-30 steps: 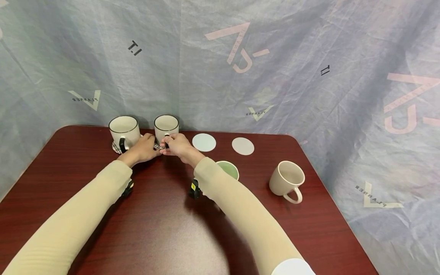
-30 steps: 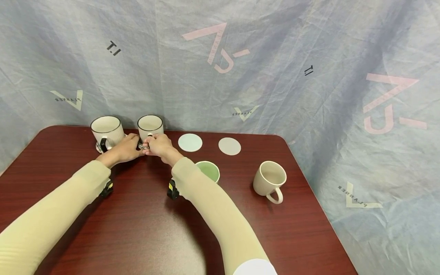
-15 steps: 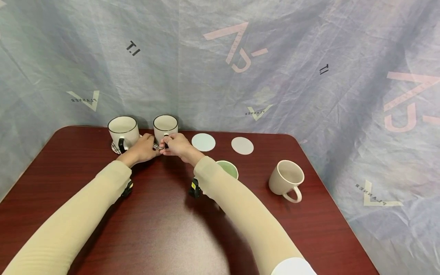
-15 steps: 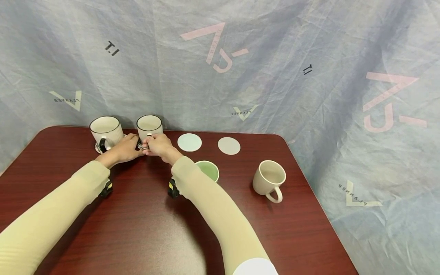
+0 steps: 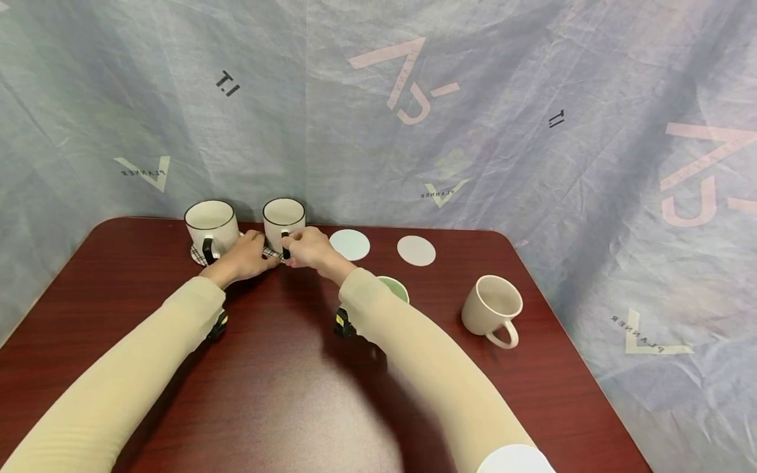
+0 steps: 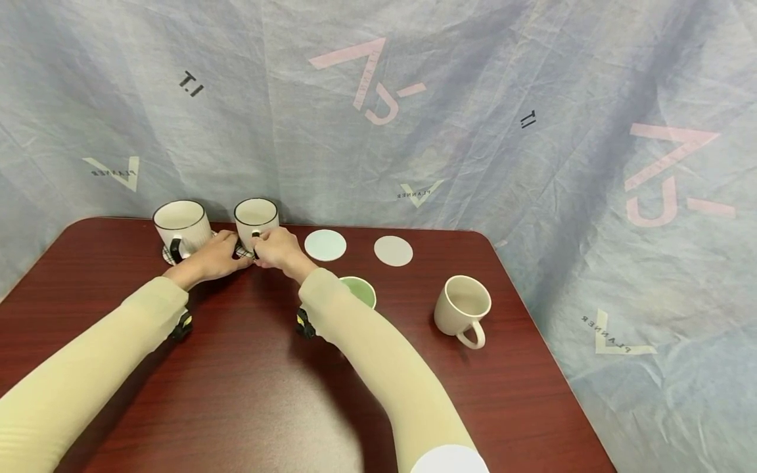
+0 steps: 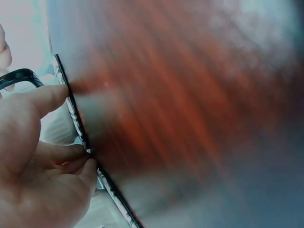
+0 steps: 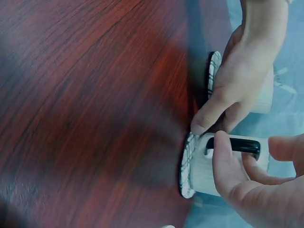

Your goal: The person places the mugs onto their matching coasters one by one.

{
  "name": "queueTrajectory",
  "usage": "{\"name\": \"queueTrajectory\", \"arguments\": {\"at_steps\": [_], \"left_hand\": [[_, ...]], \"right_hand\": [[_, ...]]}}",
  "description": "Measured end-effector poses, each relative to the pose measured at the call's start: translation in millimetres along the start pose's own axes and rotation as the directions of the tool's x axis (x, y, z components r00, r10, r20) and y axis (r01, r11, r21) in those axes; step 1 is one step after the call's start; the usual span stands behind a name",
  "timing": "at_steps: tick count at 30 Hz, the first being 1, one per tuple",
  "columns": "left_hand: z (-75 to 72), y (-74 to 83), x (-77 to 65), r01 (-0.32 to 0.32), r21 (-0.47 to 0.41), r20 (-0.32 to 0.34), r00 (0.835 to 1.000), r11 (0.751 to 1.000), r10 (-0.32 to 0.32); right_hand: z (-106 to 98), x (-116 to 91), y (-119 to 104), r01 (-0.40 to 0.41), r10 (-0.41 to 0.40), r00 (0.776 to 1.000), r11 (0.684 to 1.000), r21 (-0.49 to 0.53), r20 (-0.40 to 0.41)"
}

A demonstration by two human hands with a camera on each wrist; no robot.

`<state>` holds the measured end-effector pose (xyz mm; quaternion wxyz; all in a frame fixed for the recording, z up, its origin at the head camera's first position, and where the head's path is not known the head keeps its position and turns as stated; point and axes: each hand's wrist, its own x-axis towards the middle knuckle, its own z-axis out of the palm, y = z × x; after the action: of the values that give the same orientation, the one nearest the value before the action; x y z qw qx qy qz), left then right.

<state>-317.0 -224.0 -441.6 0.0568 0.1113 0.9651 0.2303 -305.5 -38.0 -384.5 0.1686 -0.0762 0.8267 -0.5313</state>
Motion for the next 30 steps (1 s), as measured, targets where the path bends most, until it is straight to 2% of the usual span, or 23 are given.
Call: {"name": "queueTrajectory", "arguments": {"at_steps": [4, 12, 20, 24, 30], "left_hand": [[3.4, -4.6, 2.6, -0.014, 0.007, -0.026, 1.000, 1.000, 0.015], [1.9, -2.8, 0.4, -0.021, 0.040, -0.039, 0.999, 0.999, 0.023], [3.5, -6.9, 0.2, -0.045, 0.026, -0.056, 0.997, 0.999, 0.046], [-2.3, 0.5, -4.6, -0.054, 0.026, -0.065, 0.996, 0.998, 0.056], [-15.0, 17.3, -16.8, -0.041, 0.040, -0.063, 0.997, 0.998, 0.043]], "right_hand": [[-9.0, -5.9, -5.3, 0.003, -0.003, 1.000, 1.000, -0.018, 0.001], [-31.9, -15.7, -12.4, 0.035, -0.038, 0.997, 0.998, 0.047, 0.066], [-60.1, -27.9, -13.5, 0.024, -0.040, 0.991, 0.992, 0.125, 0.125], [-79.1, -36.8, -11.0, 0.018, -0.040, 0.992, 0.983, 0.182, 0.117], [-105.8, -50.6, -4.0, 0.027, -0.049, 0.994, 0.977, 0.209, 0.100]]}}
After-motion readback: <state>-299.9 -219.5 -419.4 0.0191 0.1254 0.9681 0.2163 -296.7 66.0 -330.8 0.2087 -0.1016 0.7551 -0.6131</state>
